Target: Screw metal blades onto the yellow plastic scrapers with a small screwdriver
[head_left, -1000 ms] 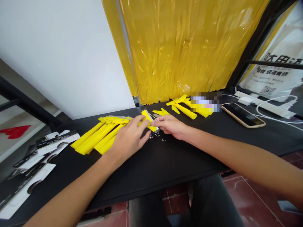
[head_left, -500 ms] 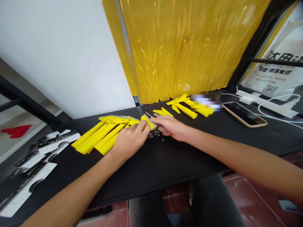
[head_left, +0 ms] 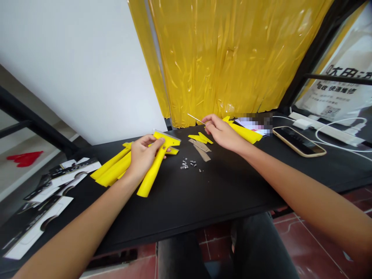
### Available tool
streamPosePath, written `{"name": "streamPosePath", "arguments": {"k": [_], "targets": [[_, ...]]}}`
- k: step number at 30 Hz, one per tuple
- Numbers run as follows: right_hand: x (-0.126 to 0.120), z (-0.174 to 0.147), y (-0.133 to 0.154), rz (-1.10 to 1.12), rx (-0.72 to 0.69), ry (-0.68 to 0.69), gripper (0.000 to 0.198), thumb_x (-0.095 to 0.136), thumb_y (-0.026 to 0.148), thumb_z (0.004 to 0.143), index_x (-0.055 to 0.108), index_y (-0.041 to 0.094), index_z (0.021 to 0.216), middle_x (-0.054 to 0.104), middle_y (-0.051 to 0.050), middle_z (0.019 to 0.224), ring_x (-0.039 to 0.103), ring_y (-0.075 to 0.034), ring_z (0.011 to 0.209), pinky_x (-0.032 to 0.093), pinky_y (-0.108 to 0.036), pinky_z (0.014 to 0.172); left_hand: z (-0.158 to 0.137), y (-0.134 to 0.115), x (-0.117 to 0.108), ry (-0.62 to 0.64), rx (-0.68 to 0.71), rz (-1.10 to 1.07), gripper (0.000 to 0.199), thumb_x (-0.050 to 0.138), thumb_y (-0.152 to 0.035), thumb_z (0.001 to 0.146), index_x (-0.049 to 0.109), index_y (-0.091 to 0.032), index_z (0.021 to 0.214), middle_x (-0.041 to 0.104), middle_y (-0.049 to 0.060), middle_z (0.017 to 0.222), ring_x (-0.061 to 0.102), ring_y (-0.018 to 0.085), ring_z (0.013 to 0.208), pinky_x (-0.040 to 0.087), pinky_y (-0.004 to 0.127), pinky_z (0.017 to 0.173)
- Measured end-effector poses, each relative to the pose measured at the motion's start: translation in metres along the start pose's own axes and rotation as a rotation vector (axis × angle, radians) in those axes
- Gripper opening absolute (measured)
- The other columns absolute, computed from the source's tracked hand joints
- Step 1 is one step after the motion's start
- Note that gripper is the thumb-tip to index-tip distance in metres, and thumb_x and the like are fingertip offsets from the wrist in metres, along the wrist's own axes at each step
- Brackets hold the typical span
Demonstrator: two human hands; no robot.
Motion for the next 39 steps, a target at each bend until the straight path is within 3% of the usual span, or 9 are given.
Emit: {"name": "streamPosePath", "arguments": {"k": [3,6,10,13,18,24,33,39], "targets": [[-0.01,0.001,0.006,0.029,-0.039,-0.052,0.021,0.044,0.034,0.099,0.055,0.022,0.113,0.067,-0.005,0.092,0.06,-0.019,0.085,0.044,-0.033,0.078,-0.005,0.005,0.01,0.086,-0.154,-0.138,0.025,0.081,-0.029,0.073,0.058,-0.018,0.076,0.073,0.006,0.077,0.075,0.026,0.072,0.059,0.028,0.051],[-0.022,0.001,0.015,0.078,-0.098,-0.112,0.019,0.053,0.039,0.096,0.057,0.023,0.106,0.066,-0.005,0.094,0.06,-0.02,0.09,0.043,-0.032,0.079,-0.009,0.009,0.02,0.168,-0.25,-0.239,0.024,0.081,-0.025,0.074,0.058,-0.017,0.077,0.075,0.008,0.081,0.075,0.026,0.076,0.059,0.027,0.052],[-0.034,-0.001,0.02,0.093,-0.071,-0.153,0.031,0.046,0.052,0.099,0.059,0.024,0.102,0.057,-0.002,0.078,0.053,-0.017,0.072,0.039,-0.029,0.067,-0.011,0.017,0.025,0.212,-0.3,-0.288,0.022,0.081,-0.022,0.075,0.06,-0.016,0.082,0.075,0.009,0.083,0.075,0.024,0.075,0.06,0.026,0.053],[-0.041,-0.001,0.021,0.052,-0.058,-0.165,0.026,0.051,0.049,0.097,0.057,0.024,0.101,0.054,0.0,0.072,0.048,-0.015,0.063,0.035,-0.029,0.059,-0.01,0.021,0.026,0.232,-0.289,-0.288,0.023,0.081,-0.023,0.076,0.06,-0.015,0.084,0.075,0.009,0.083,0.075,0.024,0.076,0.06,0.026,0.054],[-0.044,0.002,0.02,0.204,0.014,-0.052,0.024,0.073,0.04,0.084,0.06,0.021,0.089,0.056,0.001,0.072,0.043,-0.009,0.055,0.031,-0.025,0.049,-0.01,0.024,0.029,0.248,-0.28,-0.274,0.025,0.081,-0.025,0.075,0.059,-0.015,0.081,0.073,0.008,0.079,0.074,0.024,0.075,0.06,0.026,0.054],[-0.027,-0.004,0.023,0.266,0.058,0.223,0.024,0.071,0.043,0.085,0.068,0.019,0.085,0.061,-0.001,0.073,0.045,-0.007,0.053,0.032,-0.024,0.046,-0.01,0.026,0.033,0.287,-0.276,-0.285,0.024,0.081,-0.025,0.076,0.059,-0.015,0.081,0.073,0.007,0.077,0.074,0.024,0.075,0.059,0.024,0.053],[-0.004,-0.01,0.02,0.163,-0.007,0.372,0.024,0.065,0.042,0.089,0.068,0.018,0.09,0.062,0.002,0.067,0.046,-0.006,0.046,0.034,-0.023,0.046,-0.011,0.028,0.033,0.316,-0.319,-0.288,0.023,0.082,-0.022,0.074,0.062,-0.015,0.082,0.073,0.006,0.079,0.075,0.024,0.077,0.061,0.027,0.059],[0.003,-0.011,0.017,0.172,-0.006,0.395,0.025,0.063,0.042,0.09,0.067,0.018,0.092,0.061,0.002,0.066,0.047,-0.007,0.046,0.036,-0.022,0.045,-0.01,0.028,0.031,0.285,-0.342,-0.282,0.024,0.082,-0.017,0.071,0.06,-0.014,0.08,0.072,0.007,0.076,0.075,0.026,0.076,0.062,0.029,0.059]]}}
Point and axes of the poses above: each hand's wrist, its own z-axis towards the middle knuckle, its own x-axis out of the palm, y = z × x, the point moved 5 cm from there along z, towards the middle knuckle
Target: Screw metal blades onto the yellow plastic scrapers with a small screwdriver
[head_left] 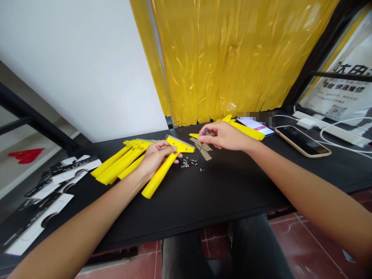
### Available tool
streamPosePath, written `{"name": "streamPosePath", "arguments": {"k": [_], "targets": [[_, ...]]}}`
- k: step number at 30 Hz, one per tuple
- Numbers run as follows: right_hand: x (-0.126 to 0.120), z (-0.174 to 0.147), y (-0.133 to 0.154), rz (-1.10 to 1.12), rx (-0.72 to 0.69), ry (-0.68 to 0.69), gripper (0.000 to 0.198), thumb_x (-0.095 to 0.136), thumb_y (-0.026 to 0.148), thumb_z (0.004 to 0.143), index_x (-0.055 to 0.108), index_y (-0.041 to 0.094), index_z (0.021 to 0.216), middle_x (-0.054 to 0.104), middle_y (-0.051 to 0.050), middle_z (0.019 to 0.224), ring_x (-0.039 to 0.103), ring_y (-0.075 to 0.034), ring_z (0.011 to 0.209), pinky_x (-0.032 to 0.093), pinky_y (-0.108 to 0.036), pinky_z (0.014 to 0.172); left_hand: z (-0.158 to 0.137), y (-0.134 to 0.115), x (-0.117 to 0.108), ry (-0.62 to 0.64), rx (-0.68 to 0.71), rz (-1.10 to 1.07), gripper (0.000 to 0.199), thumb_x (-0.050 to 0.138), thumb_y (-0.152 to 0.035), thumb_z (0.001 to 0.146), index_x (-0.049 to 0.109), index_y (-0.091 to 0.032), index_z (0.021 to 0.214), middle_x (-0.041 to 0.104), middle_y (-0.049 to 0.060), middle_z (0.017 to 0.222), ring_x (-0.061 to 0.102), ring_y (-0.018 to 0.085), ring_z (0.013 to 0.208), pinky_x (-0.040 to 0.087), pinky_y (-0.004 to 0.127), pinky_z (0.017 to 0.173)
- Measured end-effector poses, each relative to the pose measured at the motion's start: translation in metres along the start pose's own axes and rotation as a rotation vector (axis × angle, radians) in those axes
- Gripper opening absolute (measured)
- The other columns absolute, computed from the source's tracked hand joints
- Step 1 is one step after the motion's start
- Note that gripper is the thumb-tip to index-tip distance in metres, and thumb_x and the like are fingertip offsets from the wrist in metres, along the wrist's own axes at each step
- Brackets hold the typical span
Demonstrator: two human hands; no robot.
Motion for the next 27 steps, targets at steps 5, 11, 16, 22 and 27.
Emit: {"name": "streamPosePath", "arguments": {"k": [5,11,16,22,27], "targets": [[0.001,0.0,0.0,0.011,0.001,0.001,0.026,0.064,0.044,0.089,0.067,0.019,0.091,0.059,0.003,0.063,0.047,-0.007,0.045,0.036,-0.023,0.045,-0.002,-0.002,0.002,0.007,0.016,0.0,0.028,0.083,-0.018,0.07,0.057,-0.015,0.079,0.071,0.005,0.074,0.075,0.026,0.075,0.062,0.03,0.057],[-0.003,0.0,0.006,0.098,0.016,-0.041,0.024,0.069,0.043,0.086,0.068,0.019,0.091,0.064,0.0,0.069,0.048,-0.007,0.045,0.036,-0.025,0.046,0.0,0.0,0.001,0.012,0.01,-0.01,0.03,0.084,-0.016,0.069,0.056,-0.015,0.08,0.071,0.005,0.074,0.076,0.027,0.077,0.063,0.031,0.059],[-0.012,-0.001,0.013,0.305,-0.069,-0.217,0.029,0.071,0.048,0.085,0.067,0.019,0.09,0.063,-0.001,0.076,0.047,-0.007,0.048,0.039,-0.025,0.044,-0.003,0.0,0.004,0.064,-0.017,-0.026,0.027,0.082,-0.015,0.073,0.056,-0.015,0.081,0.072,0.007,0.076,0.076,0.028,0.079,0.064,0.032,0.063],[-0.01,-0.002,0.014,0.395,-0.067,-0.346,0.032,0.073,0.051,0.082,0.066,0.022,0.094,0.062,-0.001,0.079,0.047,-0.009,0.053,0.044,-0.025,0.046,-0.01,0.0,0.014,0.175,-0.046,-0.028,0.025,0.081,-0.018,0.075,0.059,-0.014,0.084,0.074,0.011,0.084,0.075,0.025,0.076,0.063,0.031,0.061],[-0.002,-0.003,0.017,0.382,-0.092,-0.301,0.031,0.072,0.049,0.083,0.066,0.021,0.096,0.064,-0.002,0.081,0.051,-0.009,0.056,0.048,-0.025,0.05,-0.013,0.0,0.019,0.255,-0.055,-0.02,0.025,0.083,-0.021,0.075,0.06,-0.014,0.085,0.073,0.01,0.083,0.074,0.025,0.074,0.062,0.031,0.059]]}}
Point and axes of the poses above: each hand's wrist, its own z-axis towards the middle knuckle, its own x-axis out of the palm, y = z × x, the point moved 5 cm from there along z, towards the middle knuckle
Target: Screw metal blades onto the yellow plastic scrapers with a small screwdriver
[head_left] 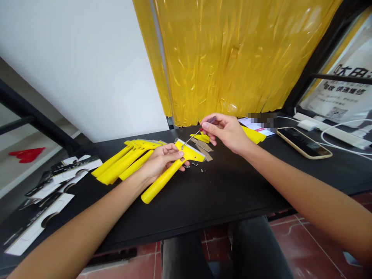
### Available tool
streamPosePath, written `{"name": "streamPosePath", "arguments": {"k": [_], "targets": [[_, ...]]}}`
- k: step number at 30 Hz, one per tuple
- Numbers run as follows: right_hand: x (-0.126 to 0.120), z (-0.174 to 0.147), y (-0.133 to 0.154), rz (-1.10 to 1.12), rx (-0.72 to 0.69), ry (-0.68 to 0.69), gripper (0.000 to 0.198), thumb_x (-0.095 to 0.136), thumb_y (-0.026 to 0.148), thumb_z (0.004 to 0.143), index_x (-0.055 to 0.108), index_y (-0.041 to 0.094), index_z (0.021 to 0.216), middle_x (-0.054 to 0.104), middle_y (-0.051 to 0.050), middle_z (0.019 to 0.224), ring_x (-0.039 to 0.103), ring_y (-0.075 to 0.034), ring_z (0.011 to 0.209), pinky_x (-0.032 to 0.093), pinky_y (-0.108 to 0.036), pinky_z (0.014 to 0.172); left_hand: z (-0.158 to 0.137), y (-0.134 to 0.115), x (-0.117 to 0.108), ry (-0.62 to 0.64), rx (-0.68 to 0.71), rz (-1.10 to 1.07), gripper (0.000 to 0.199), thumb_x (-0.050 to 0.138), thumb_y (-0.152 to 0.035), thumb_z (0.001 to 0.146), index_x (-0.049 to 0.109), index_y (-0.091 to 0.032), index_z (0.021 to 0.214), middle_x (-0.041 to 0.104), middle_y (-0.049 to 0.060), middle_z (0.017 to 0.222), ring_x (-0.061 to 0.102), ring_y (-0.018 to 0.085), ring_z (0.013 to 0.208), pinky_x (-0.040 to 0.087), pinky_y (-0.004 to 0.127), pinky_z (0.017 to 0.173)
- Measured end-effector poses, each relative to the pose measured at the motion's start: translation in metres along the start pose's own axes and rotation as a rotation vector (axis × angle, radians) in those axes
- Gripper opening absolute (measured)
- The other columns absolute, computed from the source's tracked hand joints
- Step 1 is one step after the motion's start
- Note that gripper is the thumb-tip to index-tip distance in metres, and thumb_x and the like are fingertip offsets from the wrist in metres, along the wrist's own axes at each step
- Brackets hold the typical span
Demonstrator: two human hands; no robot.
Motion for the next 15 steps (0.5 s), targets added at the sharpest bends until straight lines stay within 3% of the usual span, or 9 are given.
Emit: {"name": "streamPosePath", "arguments": {"k": [15], "targets": [[0.0019,0.0012,0.0032,-0.055,-0.147,0.038,0.028,0.07,0.044,0.087,0.067,0.018,0.096,0.066,-0.002,0.082,0.055,-0.009,0.053,0.051,-0.026,0.05,0.001,-0.0002,-0.0004,0.031,-0.041,-0.008,0.016,0.074,-0.021,0.082,0.062,-0.011,0.085,0.073,0.012,0.077,0.072,0.022,0.069,0.06,0.028,0.056]]}}
Point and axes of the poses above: each hand's wrist, its own z-axis towards the middle knuckle, its own x-axis out of the palm, y = z × x, the point moved 5 cm from there along z, towards the middle knuckle
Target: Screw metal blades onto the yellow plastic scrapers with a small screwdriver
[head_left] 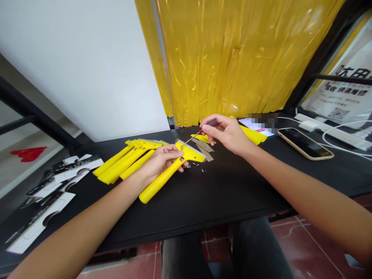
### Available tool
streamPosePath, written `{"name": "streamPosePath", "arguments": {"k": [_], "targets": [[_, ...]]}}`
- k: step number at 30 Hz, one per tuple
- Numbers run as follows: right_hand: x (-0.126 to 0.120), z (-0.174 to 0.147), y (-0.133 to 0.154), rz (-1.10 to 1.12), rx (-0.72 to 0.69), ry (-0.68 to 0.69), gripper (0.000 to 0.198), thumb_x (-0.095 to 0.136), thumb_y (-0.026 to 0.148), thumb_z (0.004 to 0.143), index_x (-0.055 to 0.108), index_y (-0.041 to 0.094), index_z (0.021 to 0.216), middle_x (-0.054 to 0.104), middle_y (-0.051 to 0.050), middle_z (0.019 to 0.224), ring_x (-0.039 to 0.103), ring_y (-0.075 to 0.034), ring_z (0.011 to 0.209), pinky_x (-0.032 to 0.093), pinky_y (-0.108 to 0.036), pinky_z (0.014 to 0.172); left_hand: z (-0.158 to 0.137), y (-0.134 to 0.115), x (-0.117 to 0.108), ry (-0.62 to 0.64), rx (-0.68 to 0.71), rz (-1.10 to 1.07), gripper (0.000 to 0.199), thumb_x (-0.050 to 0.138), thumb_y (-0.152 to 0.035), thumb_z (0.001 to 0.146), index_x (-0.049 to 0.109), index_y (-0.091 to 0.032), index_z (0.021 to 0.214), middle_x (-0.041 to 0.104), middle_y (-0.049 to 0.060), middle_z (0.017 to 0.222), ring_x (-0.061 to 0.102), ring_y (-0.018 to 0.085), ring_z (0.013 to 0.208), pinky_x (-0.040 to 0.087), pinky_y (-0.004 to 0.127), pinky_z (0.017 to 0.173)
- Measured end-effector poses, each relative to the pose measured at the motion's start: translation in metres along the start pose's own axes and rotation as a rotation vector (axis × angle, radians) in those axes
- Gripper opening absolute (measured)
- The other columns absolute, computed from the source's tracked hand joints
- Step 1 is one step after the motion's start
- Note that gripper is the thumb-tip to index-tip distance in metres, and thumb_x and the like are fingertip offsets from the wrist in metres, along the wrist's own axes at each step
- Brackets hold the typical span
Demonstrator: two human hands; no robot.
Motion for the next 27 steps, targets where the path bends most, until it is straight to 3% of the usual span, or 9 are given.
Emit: {"name": "streamPosePath", "arguments": {"k": [10,19,27], "targets": [[0.001,-0.003,0.002,-0.012,0.011,0.06,0.026,0.069,0.043,0.088,0.068,0.019,0.097,0.067,-0.004,0.094,0.054,-0.008,0.058,0.047,-0.025,0.052,0.0,-0.001,0.001,0.028,-0.001,-0.012,0.015,0.073,-0.021,0.083,0.066,-0.009,0.088,0.072,0.011,0.076,0.071,0.021,0.068,0.059,0.027,0.057],[0.0,-0.002,0.0,0.013,0.036,0.045,0.023,0.069,0.042,0.088,0.069,0.02,0.095,0.067,-0.003,0.091,0.052,-0.008,0.057,0.044,-0.026,0.052,-0.001,0.0,0.001,0.048,-0.017,-0.041,0.015,0.071,-0.02,0.083,0.066,-0.009,0.091,0.071,0.012,0.075,0.07,0.02,0.066,0.058,0.026,0.054],[-0.002,-0.001,-0.018,0.176,0.108,0.029,0.022,0.071,0.041,0.085,0.069,0.021,0.095,0.066,-0.003,0.085,0.052,-0.011,0.06,0.042,-0.026,0.051,-0.001,-0.003,0.003,0.045,-0.031,-0.069,0.012,0.071,-0.018,0.082,0.065,-0.009,0.087,0.07,0.011,0.072,0.068,0.019,0.063,0.056,0.025,0.052]]}}
Point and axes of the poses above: each hand's wrist, its own z-axis towards the middle knuckle, its own x-axis out of the palm, y = z × x, the point moved 5 cm from there along z, towards the middle knuckle
